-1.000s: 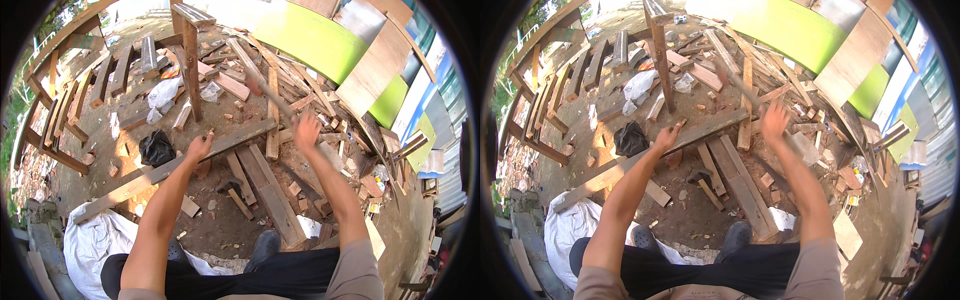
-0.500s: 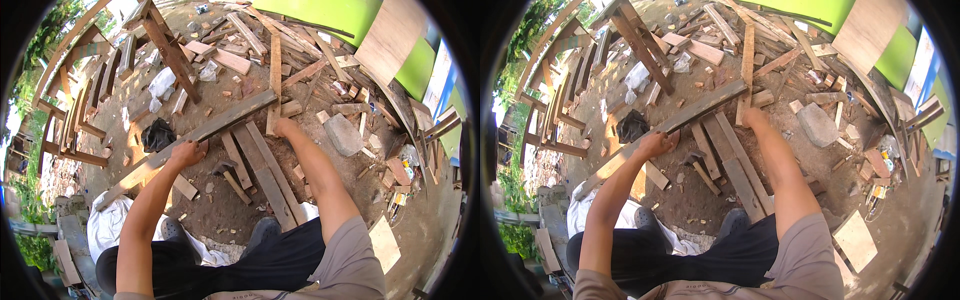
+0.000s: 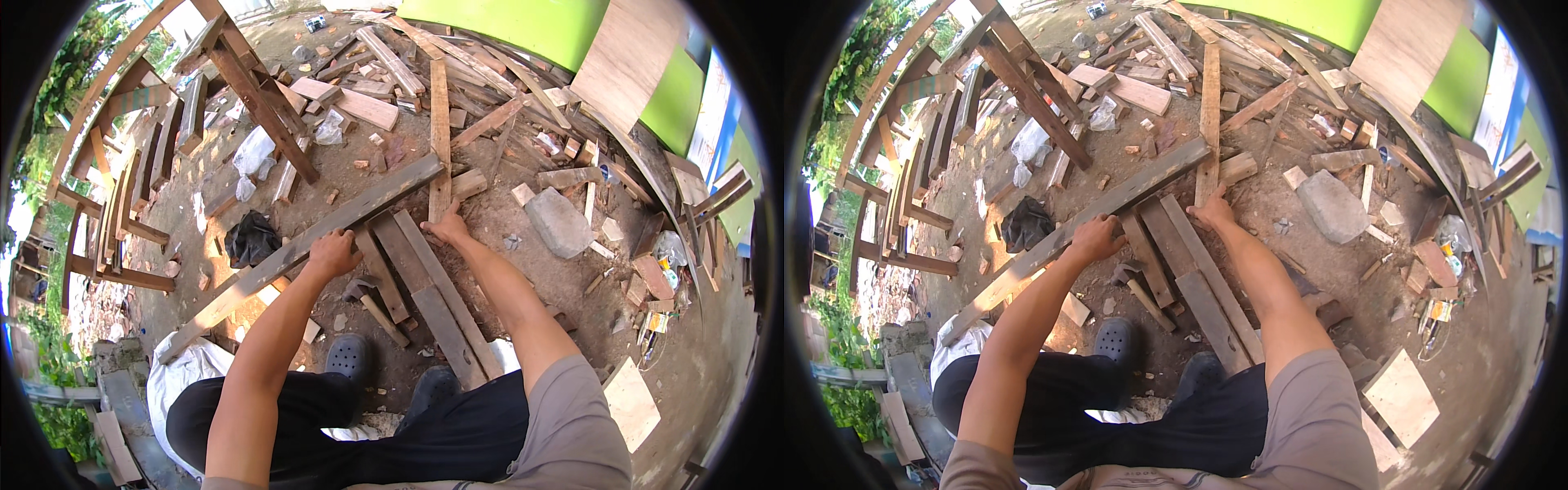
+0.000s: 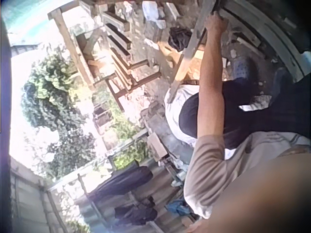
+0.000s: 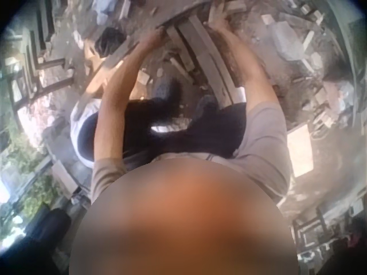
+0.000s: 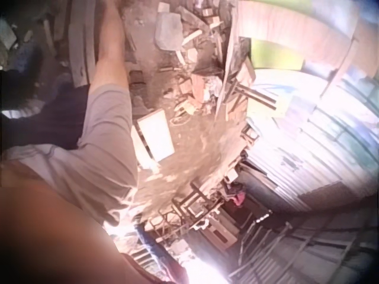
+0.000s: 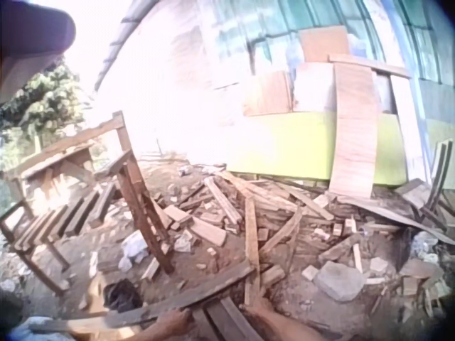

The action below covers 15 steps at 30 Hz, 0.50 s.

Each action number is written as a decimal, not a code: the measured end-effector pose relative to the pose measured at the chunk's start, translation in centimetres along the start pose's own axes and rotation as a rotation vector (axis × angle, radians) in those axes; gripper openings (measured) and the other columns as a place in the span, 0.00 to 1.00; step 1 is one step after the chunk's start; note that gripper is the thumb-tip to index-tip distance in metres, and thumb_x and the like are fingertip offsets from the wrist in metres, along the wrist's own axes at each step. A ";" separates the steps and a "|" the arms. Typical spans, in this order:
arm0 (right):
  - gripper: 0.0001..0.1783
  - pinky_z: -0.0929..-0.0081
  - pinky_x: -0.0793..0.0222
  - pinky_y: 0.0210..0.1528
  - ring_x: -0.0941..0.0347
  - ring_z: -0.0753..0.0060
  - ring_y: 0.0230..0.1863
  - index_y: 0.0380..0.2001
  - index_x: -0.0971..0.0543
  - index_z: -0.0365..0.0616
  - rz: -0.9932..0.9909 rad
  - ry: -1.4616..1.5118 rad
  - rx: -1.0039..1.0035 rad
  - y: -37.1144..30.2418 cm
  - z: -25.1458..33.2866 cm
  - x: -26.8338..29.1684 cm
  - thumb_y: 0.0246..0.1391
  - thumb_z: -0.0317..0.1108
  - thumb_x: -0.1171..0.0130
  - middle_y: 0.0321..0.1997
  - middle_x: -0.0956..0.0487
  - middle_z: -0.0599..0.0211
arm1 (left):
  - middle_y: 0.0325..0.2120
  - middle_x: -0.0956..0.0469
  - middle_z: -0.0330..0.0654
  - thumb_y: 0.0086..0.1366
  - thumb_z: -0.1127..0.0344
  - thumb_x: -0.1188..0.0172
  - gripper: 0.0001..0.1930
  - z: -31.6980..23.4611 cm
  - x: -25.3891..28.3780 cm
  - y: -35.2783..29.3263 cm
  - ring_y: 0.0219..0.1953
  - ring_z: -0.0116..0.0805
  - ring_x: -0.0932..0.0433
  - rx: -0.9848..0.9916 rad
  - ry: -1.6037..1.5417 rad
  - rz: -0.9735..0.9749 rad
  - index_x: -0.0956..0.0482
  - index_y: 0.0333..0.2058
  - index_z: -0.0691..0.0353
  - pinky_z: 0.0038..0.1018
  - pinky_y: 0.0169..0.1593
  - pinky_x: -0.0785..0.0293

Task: The person sits on the ground and repeatedly strikes a long wooden plank with a hammer to break it into smaller pieces. They reposition the plank several times and continue hammering until it splits, then handle the resulting fragments.

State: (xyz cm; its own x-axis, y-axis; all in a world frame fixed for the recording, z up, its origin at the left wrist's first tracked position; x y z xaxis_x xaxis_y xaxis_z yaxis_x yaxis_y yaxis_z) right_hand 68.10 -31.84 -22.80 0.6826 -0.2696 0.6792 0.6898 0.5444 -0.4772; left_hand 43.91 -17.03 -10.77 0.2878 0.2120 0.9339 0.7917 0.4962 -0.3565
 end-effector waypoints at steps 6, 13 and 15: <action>0.77 0.59 0.28 0.57 0.23 0.40 0.52 0.69 0.75 0.31 -0.076 -0.046 -0.075 -1.6 -1.4 2.3 0.36 0.49 0.26 0.52 0.24 0.33 | 0.57 0.30 0.53 0.58 0.40 0.38 0.38 3.1 0.1 2.3 0.61 0.54 0.31 0.123 -0.050 -0.137 0.33 0.61 0.58 0.46 0.59 0.30; 0.55 0.56 0.28 0.56 0.26 0.39 0.55 0.62 0.47 0.31 -0.403 -0.213 0.009 -4.0 -7.9 12.3 0.36 0.41 0.25 0.58 0.30 0.31 | 0.60 0.33 0.58 0.52 0.31 0.36 0.52 5.1 -2.0 4.9 0.64 0.54 0.34 0.233 -0.084 0.019 0.41 0.65 0.62 0.49 0.63 0.35; 0.48 0.56 0.27 0.55 0.25 0.41 0.54 0.56 0.39 0.31 -0.505 -0.283 0.099 -5.2 -10.1 16.0 0.36 0.41 0.25 0.57 0.29 0.31 | 0.62 0.34 0.58 0.53 0.29 0.37 0.52 4.2 -2.6 5.6 0.65 0.55 0.35 0.216 -0.159 0.088 0.39 0.64 0.64 0.50 0.64 0.37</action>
State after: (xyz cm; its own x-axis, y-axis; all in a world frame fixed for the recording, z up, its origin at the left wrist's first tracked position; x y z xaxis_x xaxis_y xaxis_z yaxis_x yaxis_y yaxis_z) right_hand 77.84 -47.02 -15.08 0.1753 -0.2996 0.9378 0.8777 0.4791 -0.0110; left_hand 45.36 -11.26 -15.28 0.2486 0.3828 0.8897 0.6290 0.6347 -0.4488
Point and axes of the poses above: each hand's wrist, its own y-axis towards the middle knuckle, its own x-axis out of the back of the hand, z = x × y, the point moved 6 cm from there along y, towards the middle knuckle
